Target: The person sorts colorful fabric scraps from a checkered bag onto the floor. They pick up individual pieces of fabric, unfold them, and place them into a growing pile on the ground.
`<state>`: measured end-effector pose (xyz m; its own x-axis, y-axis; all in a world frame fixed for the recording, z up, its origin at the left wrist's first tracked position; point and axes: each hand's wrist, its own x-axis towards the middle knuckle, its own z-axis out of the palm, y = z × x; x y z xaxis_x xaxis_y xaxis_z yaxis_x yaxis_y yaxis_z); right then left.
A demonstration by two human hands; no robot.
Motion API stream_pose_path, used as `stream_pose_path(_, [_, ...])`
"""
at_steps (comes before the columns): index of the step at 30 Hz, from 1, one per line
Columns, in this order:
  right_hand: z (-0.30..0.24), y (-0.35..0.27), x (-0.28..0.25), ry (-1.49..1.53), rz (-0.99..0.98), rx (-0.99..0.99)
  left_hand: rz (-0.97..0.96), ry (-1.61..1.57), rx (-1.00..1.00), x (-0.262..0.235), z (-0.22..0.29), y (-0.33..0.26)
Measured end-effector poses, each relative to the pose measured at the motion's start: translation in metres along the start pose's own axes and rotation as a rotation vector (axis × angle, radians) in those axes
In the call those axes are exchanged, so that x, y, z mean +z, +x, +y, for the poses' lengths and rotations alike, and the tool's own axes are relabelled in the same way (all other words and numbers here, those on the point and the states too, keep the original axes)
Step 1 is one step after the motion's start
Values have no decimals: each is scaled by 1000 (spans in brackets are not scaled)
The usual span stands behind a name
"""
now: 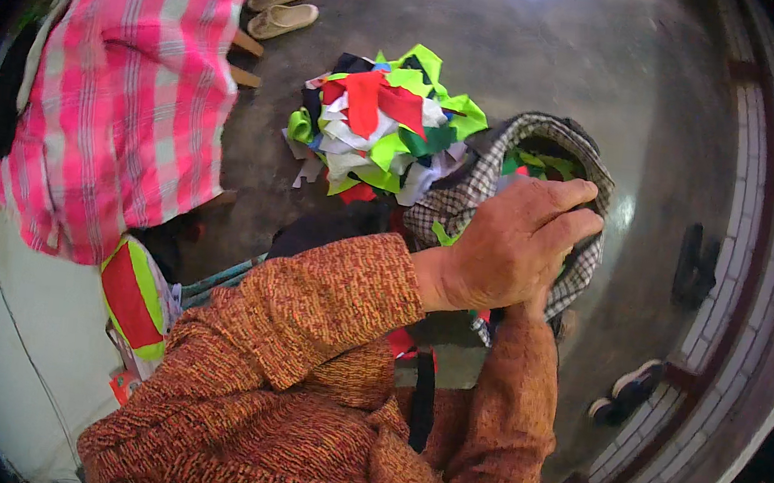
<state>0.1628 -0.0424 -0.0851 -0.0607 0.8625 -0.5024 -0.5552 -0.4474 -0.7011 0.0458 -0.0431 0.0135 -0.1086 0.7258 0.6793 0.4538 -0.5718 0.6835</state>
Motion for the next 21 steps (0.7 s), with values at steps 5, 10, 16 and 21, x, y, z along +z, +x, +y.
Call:
stream_pose_path(5, [53, 30, 77, -47, -195, 9, 75, 82, -55, -29, -26, 11])
stream_pose_path(10, [84, 28, 103, -348, -369, -120, 198, -83, -383, -46, -44, 23])
stream_pose_path(16, [91, 58, -18, -1148, -9, -739, 215, -254, -497, -42, -35, 30])
stream_pose_path(21, [69, 61, -84, -1652, 208, -242, 179, -233, -487, -41, -43, 26])
